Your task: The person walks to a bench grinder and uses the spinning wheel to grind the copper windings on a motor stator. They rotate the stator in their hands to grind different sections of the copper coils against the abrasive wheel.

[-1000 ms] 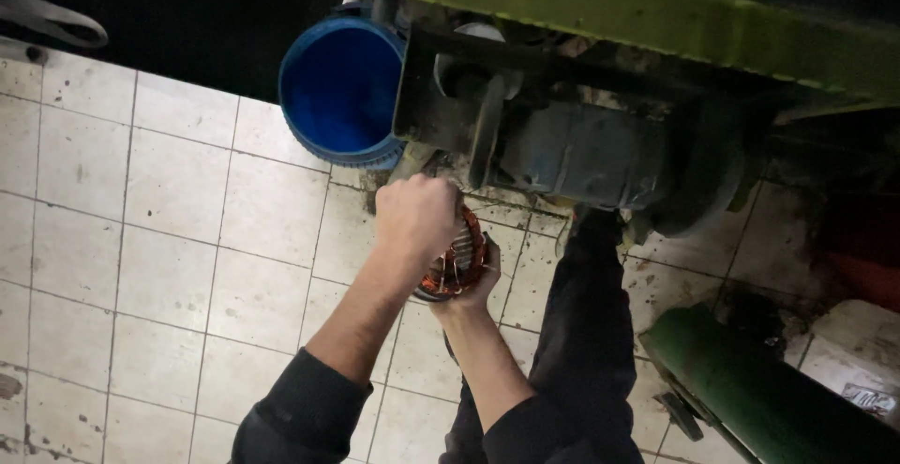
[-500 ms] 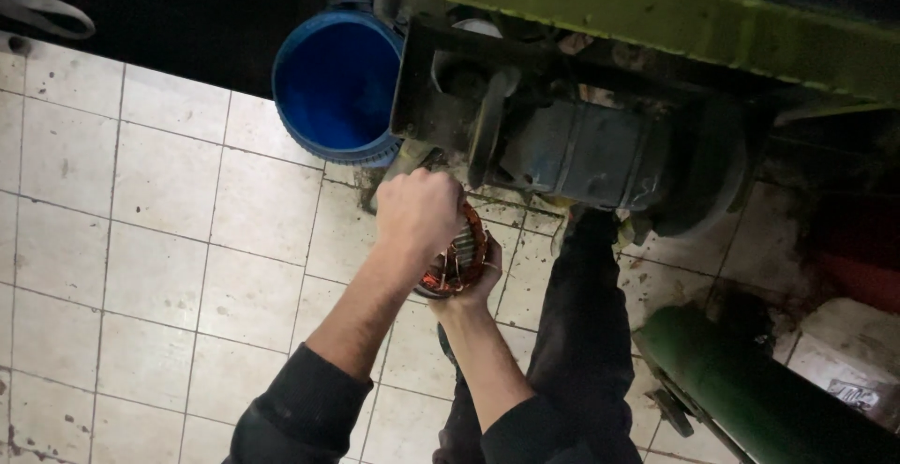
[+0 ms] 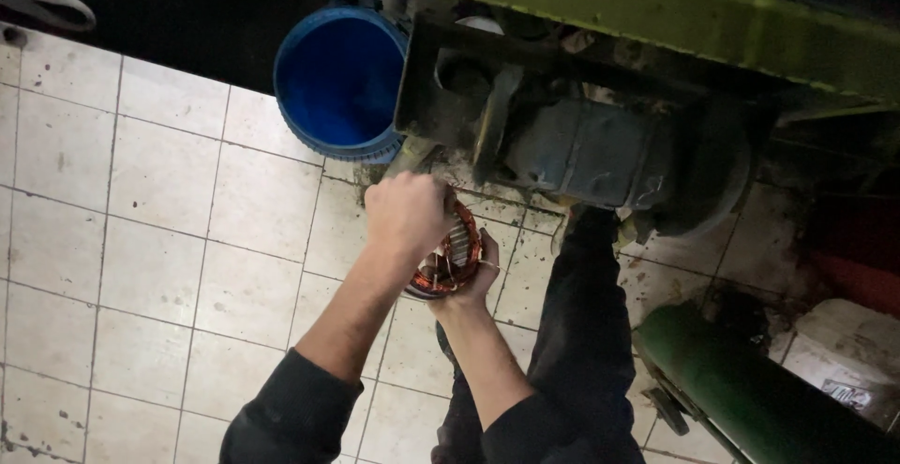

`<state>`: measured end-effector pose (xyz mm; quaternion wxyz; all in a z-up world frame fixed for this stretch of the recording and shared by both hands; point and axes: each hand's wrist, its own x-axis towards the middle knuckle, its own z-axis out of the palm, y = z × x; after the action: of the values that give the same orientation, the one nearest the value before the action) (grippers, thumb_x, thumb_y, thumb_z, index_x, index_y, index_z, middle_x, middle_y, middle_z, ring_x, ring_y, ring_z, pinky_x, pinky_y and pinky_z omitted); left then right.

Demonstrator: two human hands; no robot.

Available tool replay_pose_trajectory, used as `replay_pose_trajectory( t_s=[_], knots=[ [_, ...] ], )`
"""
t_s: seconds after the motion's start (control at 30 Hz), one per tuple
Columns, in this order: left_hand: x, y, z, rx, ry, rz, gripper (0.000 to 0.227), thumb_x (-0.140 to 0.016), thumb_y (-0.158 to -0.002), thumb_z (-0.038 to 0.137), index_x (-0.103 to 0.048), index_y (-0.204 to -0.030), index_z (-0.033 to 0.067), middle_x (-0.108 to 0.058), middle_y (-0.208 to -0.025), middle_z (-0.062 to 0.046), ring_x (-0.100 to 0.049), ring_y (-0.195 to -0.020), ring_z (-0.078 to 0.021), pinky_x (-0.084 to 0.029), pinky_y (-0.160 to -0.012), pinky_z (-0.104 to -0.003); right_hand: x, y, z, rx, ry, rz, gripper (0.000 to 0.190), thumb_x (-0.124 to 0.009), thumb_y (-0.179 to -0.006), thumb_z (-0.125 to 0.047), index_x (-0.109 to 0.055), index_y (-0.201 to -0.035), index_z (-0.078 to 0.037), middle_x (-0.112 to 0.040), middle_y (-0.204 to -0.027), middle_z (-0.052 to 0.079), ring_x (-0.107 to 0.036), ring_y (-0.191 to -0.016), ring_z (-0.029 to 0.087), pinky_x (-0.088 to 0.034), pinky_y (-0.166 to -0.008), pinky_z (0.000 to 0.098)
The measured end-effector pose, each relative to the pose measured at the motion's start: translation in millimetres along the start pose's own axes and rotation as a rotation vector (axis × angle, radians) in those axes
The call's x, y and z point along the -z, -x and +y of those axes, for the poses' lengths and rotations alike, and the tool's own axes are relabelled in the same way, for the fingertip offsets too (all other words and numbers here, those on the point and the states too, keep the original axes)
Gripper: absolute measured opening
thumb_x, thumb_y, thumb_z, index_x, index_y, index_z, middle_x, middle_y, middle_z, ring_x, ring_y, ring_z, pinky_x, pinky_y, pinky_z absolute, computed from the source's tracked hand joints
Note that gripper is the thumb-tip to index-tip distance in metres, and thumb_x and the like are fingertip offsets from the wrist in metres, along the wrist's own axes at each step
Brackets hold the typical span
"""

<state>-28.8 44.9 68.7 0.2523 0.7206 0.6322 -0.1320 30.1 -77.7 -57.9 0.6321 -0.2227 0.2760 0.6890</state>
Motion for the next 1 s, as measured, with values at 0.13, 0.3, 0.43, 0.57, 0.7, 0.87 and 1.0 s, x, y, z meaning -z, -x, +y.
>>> replay_pose_trajectory(
  t_s=[0.13,0.3,0.43,0.57,0.7,0.87,1.0],
  knots=[
    [-2.5,11.8,-9.7,-0.015,0.034,0.091,0.011,-0.077,-0.08,0.025,-0.081,-0.084,0.0162,-0.074,-0.073,-0.012,-0.073,-0.072,-0.0307,-0.056,-0.067,-0.046,-25.2,12.7,-8.2,-0.015,0.147,0.301,0.062,-0.032,-0.094,-0.053,-0.066,-0.125,-0.013,-0.071,-0.111,0.007,-0.072,-0.096,0.021,-0.063,-0.078,0.0412],
    [1.9,36.2,-16.7,0.0,0.413,0.295,0.034,-0.081,-0.079,0.046,-0.083,-0.088,0.0132,-0.075,-0.069,-0.012,-0.072,-0.061,-0.0297,-0.057,-0.06,-0.043,-43.4,27.6,-33.2,-0.134,0.436,0.597,0.056,-0.042,-0.093,-0.062,-0.068,-0.117,-0.018,-0.068,-0.094,0.002,-0.058,-0.057,0.017,-0.044,-0.047,0.031],
    [-29.8,41.8,-17.5,0.051,0.573,0.398,0.034,-0.077,-0.086,0.042,-0.081,-0.086,0.0087,-0.075,-0.072,-0.013,-0.073,-0.062,-0.0297,-0.056,-0.059,-0.04,-22.5,32.1,-54.4,-0.156,0.478,0.398,0.05,-0.048,-0.094,-0.057,-0.07,-0.116,-0.018,-0.072,-0.094,-0.001,-0.048,-0.049,0.013,-0.036,-0.043,0.0268],
    [-34.7,46.2,-11.8,0.149,0.815,0.286,0.035,-0.07,-0.095,0.035,-0.08,-0.09,0.0015,-0.074,-0.072,-0.017,-0.074,-0.063,-0.0261,-0.057,-0.063,-0.036,-18.6,40.6,-74.0,-0.03,0.551,0.325,0.036,-0.057,-0.093,-0.048,-0.07,-0.113,-0.02,-0.07,-0.089,-0.004,-0.047,-0.045,0.013,-0.034,-0.039,0.0275],
    [-46.9,34.9,-26.5,-0.171,1.126,0.035,0.033,-0.067,-0.093,0.02,-0.069,-0.122,0.0042,-0.08,-0.107,-0.011,-0.076,-0.097,-0.0145,-0.059,-0.087,-0.03,-8.6,46.9,-102.3,0.006,0.624,0.339,0.029,-0.061,-0.098,-0.045,-0.067,-0.111,-0.019,-0.066,-0.082,-0.001,-0.048,-0.041,0.014,-0.035,-0.035,0.0282],
    [-47.8,31.4,-27.4,-0.316,1.126,-0.126,0.032,-0.07,-0.093,0.009,-0.071,-0.124,0.0058,-0.078,-0.114,-0.008,-0.074,-0.105,-0.0151,-0.059,-0.093,-0.03,-19.6,60.4,-122.0,-0.059,0.61,0.218,0.034,-0.055,-0.1,-0.04,-0.068,-0.113,-0.012,-0.074,-0.088,0.004,-0.052,-0.041,0.014,-0.039,-0.035,0.0275],
    [-59.4,37.3,-20.0,-0.284,1.117,0.044,0.022,-0.074,-0.09,0.006,-0.077,-0.112,0.0045,-0.08,-0.104,-0.007,-0.076,-0.095,-0.0156,-0.061,-0.087,-0.03,-36.4,67.0,-120.4,-0.059,0.611,0.258,0.035,-0.052,-0.1,-0.037,-0.069,-0.113,-0.011,-0.073,-0.085,0.005,-0.051,-0.04,0.013,-0.039,-0.034,0.0254]
  ],
)
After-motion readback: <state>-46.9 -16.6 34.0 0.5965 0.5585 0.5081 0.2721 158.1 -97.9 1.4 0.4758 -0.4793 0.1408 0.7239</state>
